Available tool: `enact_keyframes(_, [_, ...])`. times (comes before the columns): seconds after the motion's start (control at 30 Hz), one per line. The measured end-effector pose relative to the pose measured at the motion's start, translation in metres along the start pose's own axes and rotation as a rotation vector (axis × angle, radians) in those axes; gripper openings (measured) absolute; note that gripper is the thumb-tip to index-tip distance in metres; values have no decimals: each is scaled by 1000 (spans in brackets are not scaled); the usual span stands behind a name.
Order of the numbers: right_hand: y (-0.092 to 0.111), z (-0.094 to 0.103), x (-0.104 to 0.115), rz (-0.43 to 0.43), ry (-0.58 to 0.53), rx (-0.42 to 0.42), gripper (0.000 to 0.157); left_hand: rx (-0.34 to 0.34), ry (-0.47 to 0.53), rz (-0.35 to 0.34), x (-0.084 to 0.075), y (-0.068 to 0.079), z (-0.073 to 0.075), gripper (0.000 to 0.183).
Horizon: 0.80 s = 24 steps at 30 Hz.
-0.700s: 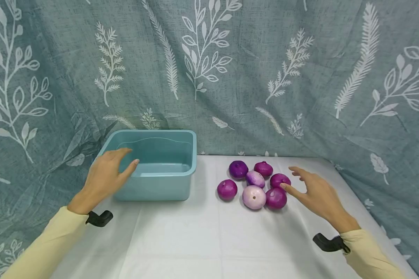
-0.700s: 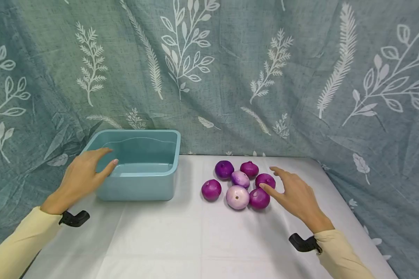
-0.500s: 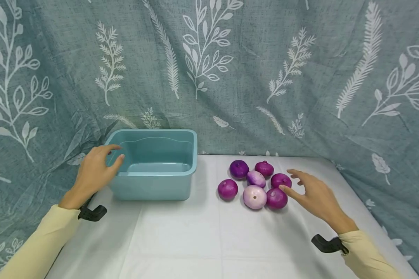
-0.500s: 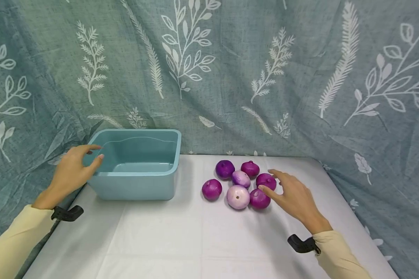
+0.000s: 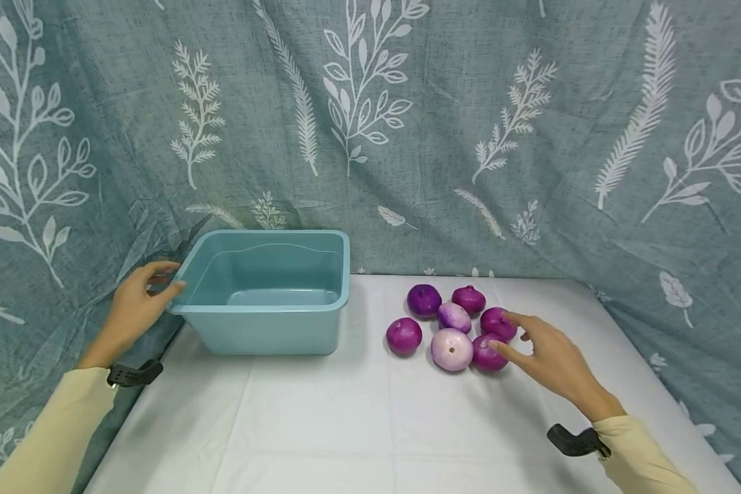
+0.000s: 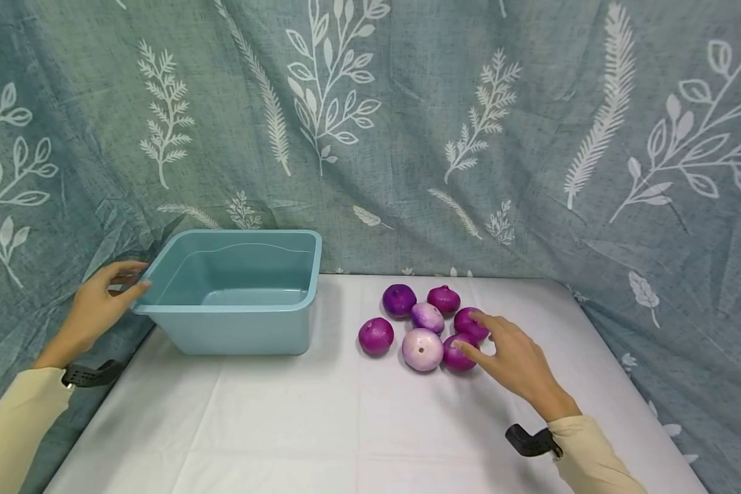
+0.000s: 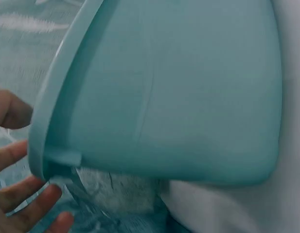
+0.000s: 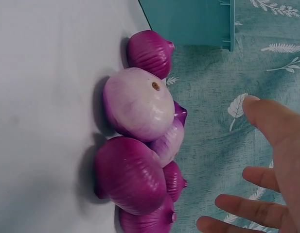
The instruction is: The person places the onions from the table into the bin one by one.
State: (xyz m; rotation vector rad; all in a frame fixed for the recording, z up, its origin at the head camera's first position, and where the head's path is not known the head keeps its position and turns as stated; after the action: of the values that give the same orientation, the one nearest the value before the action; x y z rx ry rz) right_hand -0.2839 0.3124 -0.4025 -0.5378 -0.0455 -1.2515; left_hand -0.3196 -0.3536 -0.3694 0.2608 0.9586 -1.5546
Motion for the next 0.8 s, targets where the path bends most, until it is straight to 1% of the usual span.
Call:
enact_keyframes(0.17, [3,-9,-4,-10,8,12,71,66,98,68,18,3,-2,62])
enact_keyframes(0.27, [3,-15,-6,-15,7,19,70,102,147,96,26,5,-5,64])
enact_keyframes(0.43, [5,-25,-11,-30,5,31,73,193,226,136,37,8,-10,63])
enact_keyframes(0.5, [6,-29,-13,-29,6,36,74,225,249,144,40,8,-12,61])
enact_keyframes(0.57, [6,-32,-14,-24,6,36,75,243,272,142,43,9,-13,60])
enact_keyframes(0.67, [6,-36,-17,-19,5,30,75,250,319,129,45,9,-15,59])
enact_keyframes(0.8, [7,-41,-24,-34,7,25,75,267,417,130,46,9,-18,57])
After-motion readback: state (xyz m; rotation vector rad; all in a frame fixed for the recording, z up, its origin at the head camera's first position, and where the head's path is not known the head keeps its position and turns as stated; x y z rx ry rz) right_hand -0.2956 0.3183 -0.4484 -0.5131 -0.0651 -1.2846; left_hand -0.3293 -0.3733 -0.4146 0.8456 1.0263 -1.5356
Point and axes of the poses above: each hand's wrist, its own y-axis away from the middle knuckle, its own z-axis out of the back of the hand, x = y × z, the point moved 7 cm from there along -y, towards the middle knuckle, and after that the axes turned 5 degrees about -x, right-handed, at the moved point
